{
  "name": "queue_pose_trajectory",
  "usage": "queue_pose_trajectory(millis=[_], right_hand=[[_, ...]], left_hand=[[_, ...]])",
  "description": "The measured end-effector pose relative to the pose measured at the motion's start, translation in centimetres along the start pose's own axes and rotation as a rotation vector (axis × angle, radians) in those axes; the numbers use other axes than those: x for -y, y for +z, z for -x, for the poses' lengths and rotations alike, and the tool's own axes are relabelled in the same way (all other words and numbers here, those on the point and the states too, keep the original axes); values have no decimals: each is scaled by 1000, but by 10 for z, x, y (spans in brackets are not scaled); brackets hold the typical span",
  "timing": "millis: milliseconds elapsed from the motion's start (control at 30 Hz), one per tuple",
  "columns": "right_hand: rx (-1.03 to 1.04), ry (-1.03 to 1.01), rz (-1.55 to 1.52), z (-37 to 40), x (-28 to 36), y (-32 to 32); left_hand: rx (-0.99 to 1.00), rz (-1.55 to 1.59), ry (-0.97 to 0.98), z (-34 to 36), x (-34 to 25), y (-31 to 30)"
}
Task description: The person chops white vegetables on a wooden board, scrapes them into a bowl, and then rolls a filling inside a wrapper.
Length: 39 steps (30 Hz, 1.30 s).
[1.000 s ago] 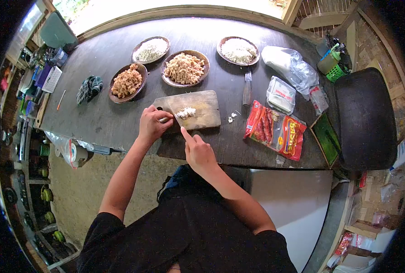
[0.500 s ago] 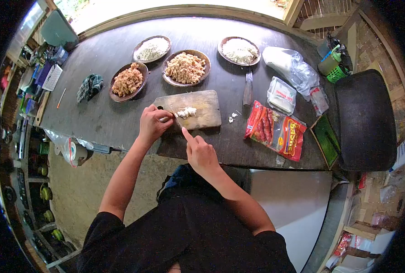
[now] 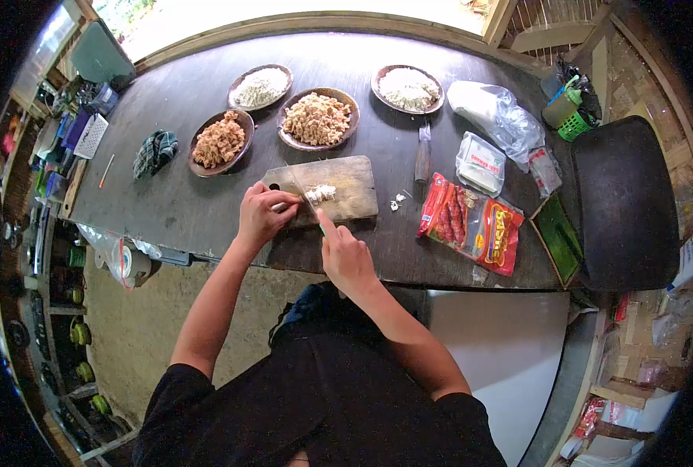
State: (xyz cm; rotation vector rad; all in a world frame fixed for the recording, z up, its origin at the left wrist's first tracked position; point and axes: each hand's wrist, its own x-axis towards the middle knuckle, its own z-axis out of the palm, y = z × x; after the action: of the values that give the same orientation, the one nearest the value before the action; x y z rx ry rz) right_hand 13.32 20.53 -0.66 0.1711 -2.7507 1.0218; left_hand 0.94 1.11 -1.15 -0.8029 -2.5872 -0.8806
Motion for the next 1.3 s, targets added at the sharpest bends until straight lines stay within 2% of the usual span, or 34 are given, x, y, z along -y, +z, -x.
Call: queue_pose_trajectory(millis=[433,733,900,1300], right_hand=[[53,8,7,3,3,8],[28,-8,-3,4,3,-5],[19,-26,-29,13,5,-1],[26,17,-23,-3,0,5]], left_hand=[[-18,-5,15,-1,0,-1],[20,-15,-53,1,-2,-3],[-3,-36,8,2,1,0],[-8,-35,10,2,-2,-3]])
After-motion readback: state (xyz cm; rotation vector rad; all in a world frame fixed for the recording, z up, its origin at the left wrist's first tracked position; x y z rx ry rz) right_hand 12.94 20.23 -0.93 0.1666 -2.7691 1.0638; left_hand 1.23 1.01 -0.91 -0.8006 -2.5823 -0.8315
